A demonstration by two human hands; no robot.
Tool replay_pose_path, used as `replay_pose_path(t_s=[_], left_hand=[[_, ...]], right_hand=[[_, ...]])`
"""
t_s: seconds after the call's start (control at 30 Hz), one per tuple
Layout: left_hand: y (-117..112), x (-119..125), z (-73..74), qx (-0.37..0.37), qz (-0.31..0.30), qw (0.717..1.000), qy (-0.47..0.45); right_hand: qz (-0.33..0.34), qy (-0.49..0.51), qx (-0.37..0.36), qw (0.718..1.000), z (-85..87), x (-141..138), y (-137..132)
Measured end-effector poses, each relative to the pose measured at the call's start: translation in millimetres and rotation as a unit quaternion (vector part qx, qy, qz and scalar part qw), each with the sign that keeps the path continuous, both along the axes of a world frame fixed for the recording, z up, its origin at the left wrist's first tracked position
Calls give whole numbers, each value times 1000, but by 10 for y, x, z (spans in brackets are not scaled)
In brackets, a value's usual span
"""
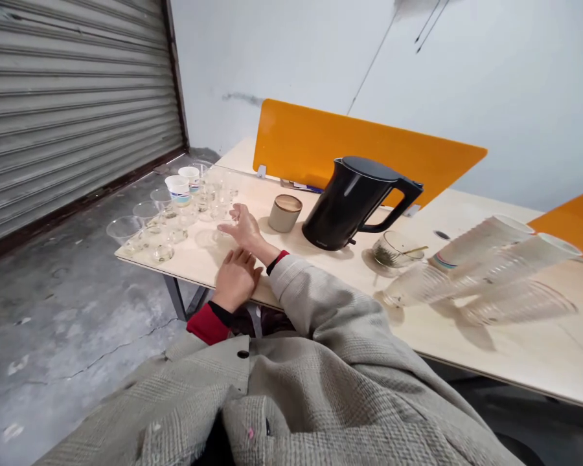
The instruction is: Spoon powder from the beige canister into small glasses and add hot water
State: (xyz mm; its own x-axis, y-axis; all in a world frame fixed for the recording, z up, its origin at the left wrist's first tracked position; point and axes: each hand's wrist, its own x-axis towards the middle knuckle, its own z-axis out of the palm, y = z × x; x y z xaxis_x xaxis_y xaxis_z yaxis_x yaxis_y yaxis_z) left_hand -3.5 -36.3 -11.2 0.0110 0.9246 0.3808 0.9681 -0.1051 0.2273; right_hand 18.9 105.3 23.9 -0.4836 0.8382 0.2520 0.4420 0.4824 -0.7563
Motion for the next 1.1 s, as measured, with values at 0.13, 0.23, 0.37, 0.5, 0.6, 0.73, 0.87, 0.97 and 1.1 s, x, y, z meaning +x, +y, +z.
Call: replay_pose_path(t_s=[0.13, 0.23, 0.37, 0.5, 0.6, 0.73, 0.87, 0.97, 1.1], left_hand=[[15, -1, -30, 15, -9, 1000, -9], [31, 1, -59, 18, -13, 1000, -22], [48, 4, -95, 15, -14, 1000, -20], [47, 7, -102, 5, -13, 1000, -20], [42, 9, -92, 4, -14, 1000, -18], [45, 12, -95, 5, -10, 1000, -16], [55, 18, -127, 11, -4, 1000, -17], [55, 21, -140, 11, -2, 1000, -22], [44, 21, -118, 6, -1, 1000, -21]], right_hand=[[20, 20, -50, 998, -96, -180, 34], [19, 40, -73, 996, -156, -226, 60], [10, 60, -81, 995, -247, -281, 106], [18, 107, -101, 989, -325, -328, 160], [26, 111, -84, 990, -347, -336, 196], [26, 78, -67, 994, -323, -322, 221], [27, 56, -65, 996, -274, -323, 215], [23, 43, -71, 996, -236, -334, 190], [19, 30, -78, 996, -193, -349, 154]])
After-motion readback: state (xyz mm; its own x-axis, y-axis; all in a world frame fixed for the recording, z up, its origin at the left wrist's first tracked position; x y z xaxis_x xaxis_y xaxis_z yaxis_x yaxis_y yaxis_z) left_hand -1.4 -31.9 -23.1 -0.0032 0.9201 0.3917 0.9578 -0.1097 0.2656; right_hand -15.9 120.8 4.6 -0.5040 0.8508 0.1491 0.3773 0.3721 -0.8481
